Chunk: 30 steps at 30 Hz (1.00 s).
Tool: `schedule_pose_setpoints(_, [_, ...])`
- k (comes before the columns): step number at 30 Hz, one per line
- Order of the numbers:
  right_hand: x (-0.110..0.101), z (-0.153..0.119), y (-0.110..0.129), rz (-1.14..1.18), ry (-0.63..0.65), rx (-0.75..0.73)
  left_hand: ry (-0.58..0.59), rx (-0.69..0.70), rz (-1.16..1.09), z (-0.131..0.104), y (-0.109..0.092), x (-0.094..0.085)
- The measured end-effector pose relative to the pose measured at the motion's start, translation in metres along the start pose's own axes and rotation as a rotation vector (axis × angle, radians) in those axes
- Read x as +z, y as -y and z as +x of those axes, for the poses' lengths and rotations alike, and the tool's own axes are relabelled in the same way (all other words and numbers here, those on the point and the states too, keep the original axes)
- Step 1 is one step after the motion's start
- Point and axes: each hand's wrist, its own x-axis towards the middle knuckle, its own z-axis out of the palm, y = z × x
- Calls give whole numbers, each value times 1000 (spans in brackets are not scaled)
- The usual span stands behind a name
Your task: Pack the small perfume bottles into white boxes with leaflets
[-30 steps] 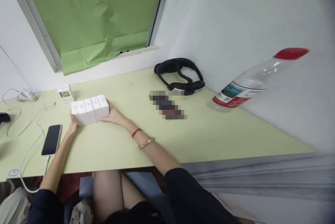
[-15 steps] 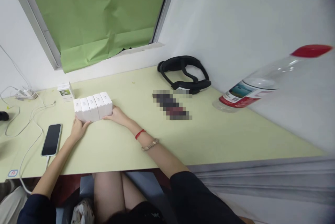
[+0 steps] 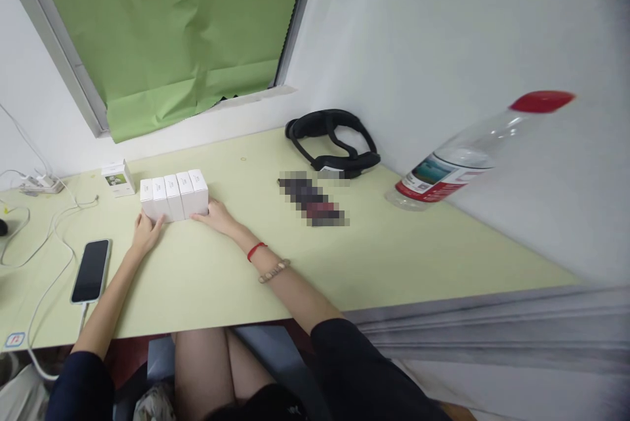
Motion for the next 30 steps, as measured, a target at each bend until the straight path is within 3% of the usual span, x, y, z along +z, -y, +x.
schedule_pose_setpoints(5, [-3, -7, 2, -235, 123, 91, -111, 7, -205, 4, 1, -9])
schedule_pose_setpoints(10, [-2, -10, 1, -288, 152, 89, -410, 48, -196, 26, 8, -20])
schedule_pose_setpoints(14, [0, -10, -1, -300, 142, 67, -628, -43, -105, 46, 16, -25])
schedule_pose_setpoints(16, [0, -10, -1, -313, 140, 61, -614, -42, -31, 51, 16, -26])
schedule_pose_setpoints(20, [-1, -10, 2, -327, 124, 59, -399, 112, 111, 50, 10, -26])
schedule_pose_setpoints(22, [-1, -10, 3, -324, 124, 65, -366, 157, 142, 47, 7, -26])
schedule_pose_setpoints(26, [-1, -10, 4, -326, 136, 77, -465, 98, 168, 48, 5, -27])
schedule_pose_setpoints(30, [-1, -10, 3, -333, 118, 76, -644, -159, 130, 65, 9, -28])
